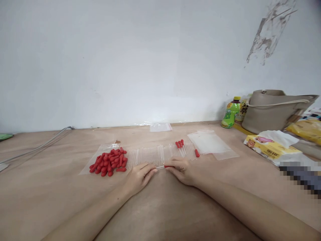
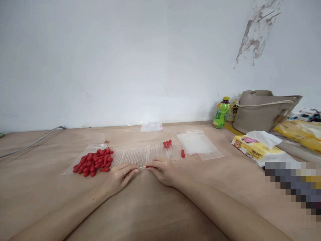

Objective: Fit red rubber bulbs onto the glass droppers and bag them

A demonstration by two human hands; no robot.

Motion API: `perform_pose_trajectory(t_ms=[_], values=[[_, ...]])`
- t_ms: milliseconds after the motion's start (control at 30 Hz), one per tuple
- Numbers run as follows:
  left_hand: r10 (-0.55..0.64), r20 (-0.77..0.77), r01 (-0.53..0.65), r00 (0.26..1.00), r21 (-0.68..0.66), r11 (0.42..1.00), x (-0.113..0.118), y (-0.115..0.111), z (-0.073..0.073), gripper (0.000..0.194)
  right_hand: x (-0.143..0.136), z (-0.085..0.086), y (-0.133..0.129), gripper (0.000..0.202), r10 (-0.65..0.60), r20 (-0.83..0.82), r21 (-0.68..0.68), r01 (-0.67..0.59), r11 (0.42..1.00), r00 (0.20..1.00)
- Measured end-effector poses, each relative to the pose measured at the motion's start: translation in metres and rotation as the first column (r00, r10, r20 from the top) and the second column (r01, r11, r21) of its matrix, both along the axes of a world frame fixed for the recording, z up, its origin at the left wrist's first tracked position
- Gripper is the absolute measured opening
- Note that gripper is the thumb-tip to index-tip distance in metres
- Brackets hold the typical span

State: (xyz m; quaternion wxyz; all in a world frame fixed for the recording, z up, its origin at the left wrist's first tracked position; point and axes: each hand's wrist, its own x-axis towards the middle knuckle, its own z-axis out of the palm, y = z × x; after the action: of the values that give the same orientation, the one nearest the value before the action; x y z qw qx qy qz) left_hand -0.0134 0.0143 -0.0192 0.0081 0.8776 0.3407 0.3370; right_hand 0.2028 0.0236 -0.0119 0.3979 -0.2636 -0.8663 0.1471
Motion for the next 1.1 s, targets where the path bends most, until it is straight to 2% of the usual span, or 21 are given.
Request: perform_pose_trajectory(t_ms=[133, 200, 400, 567, 700, 800, 967, 1100], values=[[0.008, -0.013, -0.008, 1.000, 0.002, 1.000, 0.000, 0.000, 0.000, 0.016, 0.002, 0.002, -0.001, 0.025, -0.026, 0.059, 0.145, 0.017, 0.989, 0.998], [0.007, -0.023, -0.007, 1.000, 0.005, 1.000, -0.001, 0.000, -0.001, 0.016, 0.003, 0.002, -0.001, 0.027, -0.025, 0.062, 0.140, 0.016, 0.990, 0.998], [0.033, -0.041, -0.030, 0.999, 0.068, 0.997, -0.001, 0.002, -0.003, 0.013, 0.001, -0.001, 0.000, 0.021, -0.006, -0.022, -0.159, 0.002, 0.987, 1.000], [0.046, -0.149, -0.009, 0.988, 0.238, 0.971, 0.001, 0.000, -0.003, 0.015, -0.004, -0.005, 0.002, 0.020, -0.077, -0.072, -0.365, 0.046, 0.930, 0.994], [0.072, -0.190, -0.015, 0.979, 0.285, 0.958, 0.001, 0.000, -0.002, 0.017, -0.005, -0.008, 0.006, 0.023, -0.079, -0.104, -0.496, 0.018, 0.868, 0.991], [0.068, -0.177, -0.017, 0.982, 0.273, 0.962, 0.000, 0.000, -0.001, 0.016, -0.004, -0.008, 0.007, 0.026, -0.073, -0.138, -0.559, -0.017, 0.829, 0.988], [0.068, -0.161, -0.020, 0.985, 0.285, 0.958, 0.000, 0.000, -0.002, 0.015, -0.002, -0.007, 0.005, 0.025, -0.087, -0.161, -0.573, -0.021, 0.819, 0.983], [0.056, -0.115, -0.024, 0.992, 0.267, 0.963, -0.001, 0.001, -0.003, 0.013, -0.005, -0.007, 0.004, 0.023, -0.134, -0.262, -0.619, -0.060, 0.783, 0.956]])
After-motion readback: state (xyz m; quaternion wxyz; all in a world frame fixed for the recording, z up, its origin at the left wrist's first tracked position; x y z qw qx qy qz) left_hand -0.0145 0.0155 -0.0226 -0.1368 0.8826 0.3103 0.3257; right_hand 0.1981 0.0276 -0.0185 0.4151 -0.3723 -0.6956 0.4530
